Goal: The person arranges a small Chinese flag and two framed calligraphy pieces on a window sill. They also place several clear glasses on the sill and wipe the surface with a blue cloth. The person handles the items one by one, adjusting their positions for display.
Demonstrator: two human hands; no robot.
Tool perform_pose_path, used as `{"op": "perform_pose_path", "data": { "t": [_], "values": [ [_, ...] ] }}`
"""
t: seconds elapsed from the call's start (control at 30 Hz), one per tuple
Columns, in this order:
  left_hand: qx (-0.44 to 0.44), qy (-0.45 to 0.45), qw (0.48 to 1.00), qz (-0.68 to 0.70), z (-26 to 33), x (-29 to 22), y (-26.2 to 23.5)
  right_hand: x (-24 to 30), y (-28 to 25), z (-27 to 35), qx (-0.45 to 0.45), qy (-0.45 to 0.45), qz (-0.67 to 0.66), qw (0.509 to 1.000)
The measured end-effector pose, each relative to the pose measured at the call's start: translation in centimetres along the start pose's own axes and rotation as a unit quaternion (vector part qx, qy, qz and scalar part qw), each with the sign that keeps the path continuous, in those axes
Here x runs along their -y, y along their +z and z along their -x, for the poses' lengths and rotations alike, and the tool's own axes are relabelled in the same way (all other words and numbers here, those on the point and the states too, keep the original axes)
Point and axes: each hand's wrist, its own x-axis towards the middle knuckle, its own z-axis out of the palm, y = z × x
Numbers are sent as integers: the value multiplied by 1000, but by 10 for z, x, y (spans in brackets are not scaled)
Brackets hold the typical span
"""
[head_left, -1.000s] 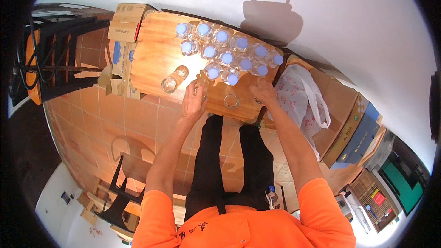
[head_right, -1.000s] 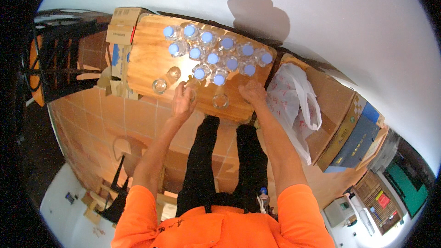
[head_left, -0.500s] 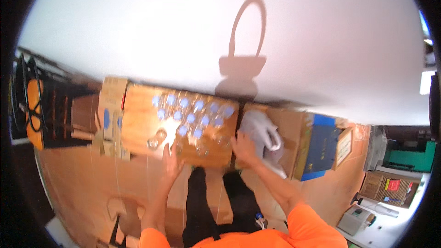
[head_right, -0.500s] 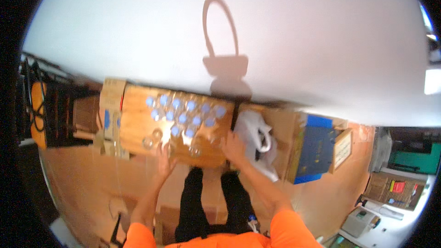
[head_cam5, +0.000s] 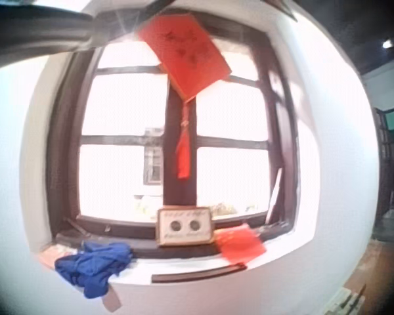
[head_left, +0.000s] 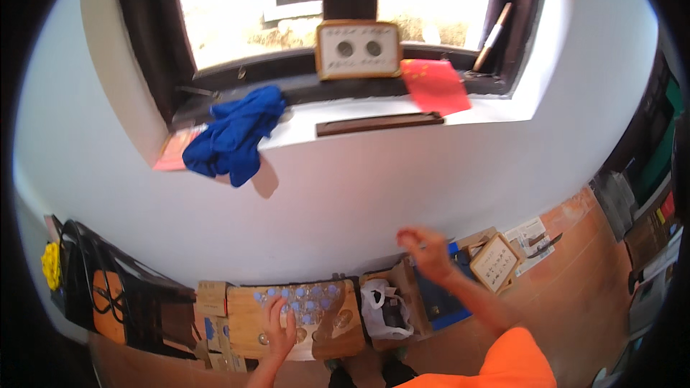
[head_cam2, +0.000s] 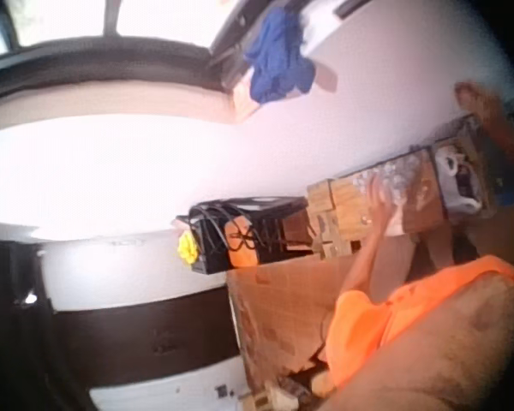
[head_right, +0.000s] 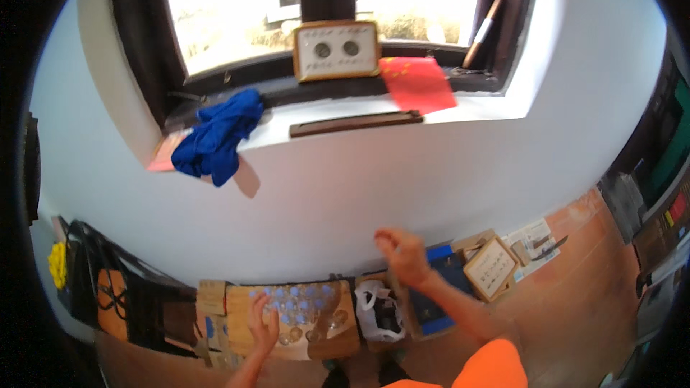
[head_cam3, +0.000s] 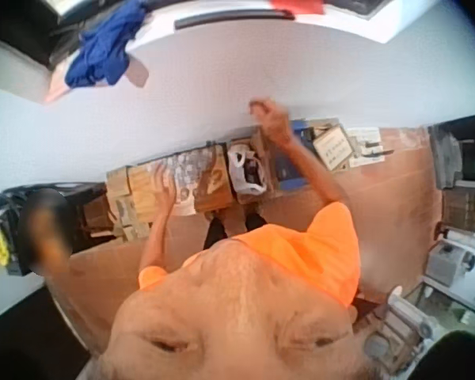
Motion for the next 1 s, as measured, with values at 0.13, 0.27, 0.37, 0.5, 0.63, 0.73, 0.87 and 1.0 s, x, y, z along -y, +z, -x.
{"op": "perform_pose_path", "data": {
  "t": [0.13,0.27,0.37,0.5,0.63,0.73,0.87,1.0],
  "values": [
    [-74,155,985,11,-138,-97,-4,9,-115,-98,-140,-26,-13,990],
    [-130,280,951,1,-245,-149,17,-5,-196,-179,-214,-144,95,961],
    [-127,319,938,-54,-297,-157,35,-19,-207,-229,-188,-132,142,963],
    [-106,309,940,-101,-330,-160,63,-33,-205,-265,-167,-113,186,962],
    [-100,321,929,-151,-339,-164,79,-35,-197,-282,-120,-93,269,951],
    [-117,297,935,-152,-340,-162,84,-32,-188,-291,-88,-115,334,931],
    [-119,280,941,-148,-339,-160,83,-41,-177,-298,-74,-132,351,924],
    [-111,272,945,-146,-338,-160,80,-43,-173,-300,-96,-136,350,922]
  ]
}}
